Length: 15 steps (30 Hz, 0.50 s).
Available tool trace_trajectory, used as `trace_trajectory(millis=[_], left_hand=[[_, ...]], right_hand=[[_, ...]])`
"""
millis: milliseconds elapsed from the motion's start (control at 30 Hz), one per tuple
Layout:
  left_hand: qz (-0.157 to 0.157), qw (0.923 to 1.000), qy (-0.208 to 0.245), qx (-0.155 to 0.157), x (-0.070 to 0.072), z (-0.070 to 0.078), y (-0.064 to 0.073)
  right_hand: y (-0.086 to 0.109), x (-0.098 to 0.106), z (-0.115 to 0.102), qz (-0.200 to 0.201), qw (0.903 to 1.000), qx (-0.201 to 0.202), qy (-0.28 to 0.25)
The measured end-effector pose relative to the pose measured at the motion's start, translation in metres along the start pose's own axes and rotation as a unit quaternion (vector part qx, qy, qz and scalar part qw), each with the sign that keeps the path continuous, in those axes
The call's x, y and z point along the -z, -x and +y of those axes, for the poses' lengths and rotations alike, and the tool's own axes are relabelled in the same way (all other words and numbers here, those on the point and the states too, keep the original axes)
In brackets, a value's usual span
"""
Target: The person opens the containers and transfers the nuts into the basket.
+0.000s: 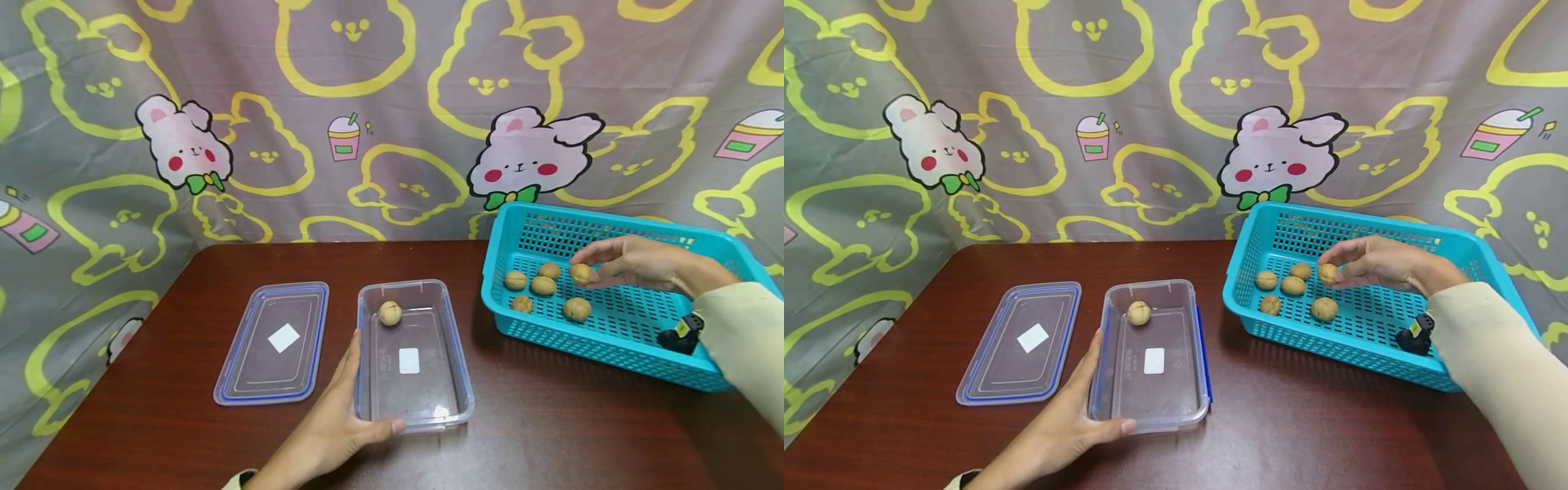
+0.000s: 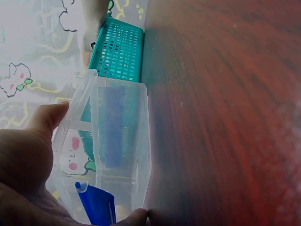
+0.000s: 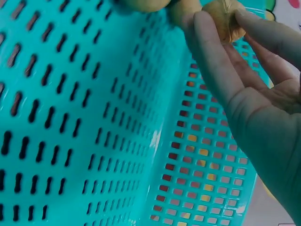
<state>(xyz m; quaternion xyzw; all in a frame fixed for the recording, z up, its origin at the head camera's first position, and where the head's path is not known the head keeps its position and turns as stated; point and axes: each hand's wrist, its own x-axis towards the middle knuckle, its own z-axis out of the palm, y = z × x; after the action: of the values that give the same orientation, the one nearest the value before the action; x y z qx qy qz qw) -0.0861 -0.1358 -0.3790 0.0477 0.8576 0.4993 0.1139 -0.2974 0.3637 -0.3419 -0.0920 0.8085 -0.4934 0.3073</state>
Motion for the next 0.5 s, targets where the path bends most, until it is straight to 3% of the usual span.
trace_trajectory(millis=[167, 500], left_hand=[[0.001, 1.0, 0.003, -0.001, 0.0, 0.0, -0.001], [0.001, 1.0, 0.001, -0.004, 0.0, -0.001, -0.001]], right_hand=[[-0.004, -0.007, 0.001, 0.027, 0.9986, -0.035, 0.03], [-0.005, -0.013, 0.002, 0.028, 0.9972, -0.045, 0.052]])
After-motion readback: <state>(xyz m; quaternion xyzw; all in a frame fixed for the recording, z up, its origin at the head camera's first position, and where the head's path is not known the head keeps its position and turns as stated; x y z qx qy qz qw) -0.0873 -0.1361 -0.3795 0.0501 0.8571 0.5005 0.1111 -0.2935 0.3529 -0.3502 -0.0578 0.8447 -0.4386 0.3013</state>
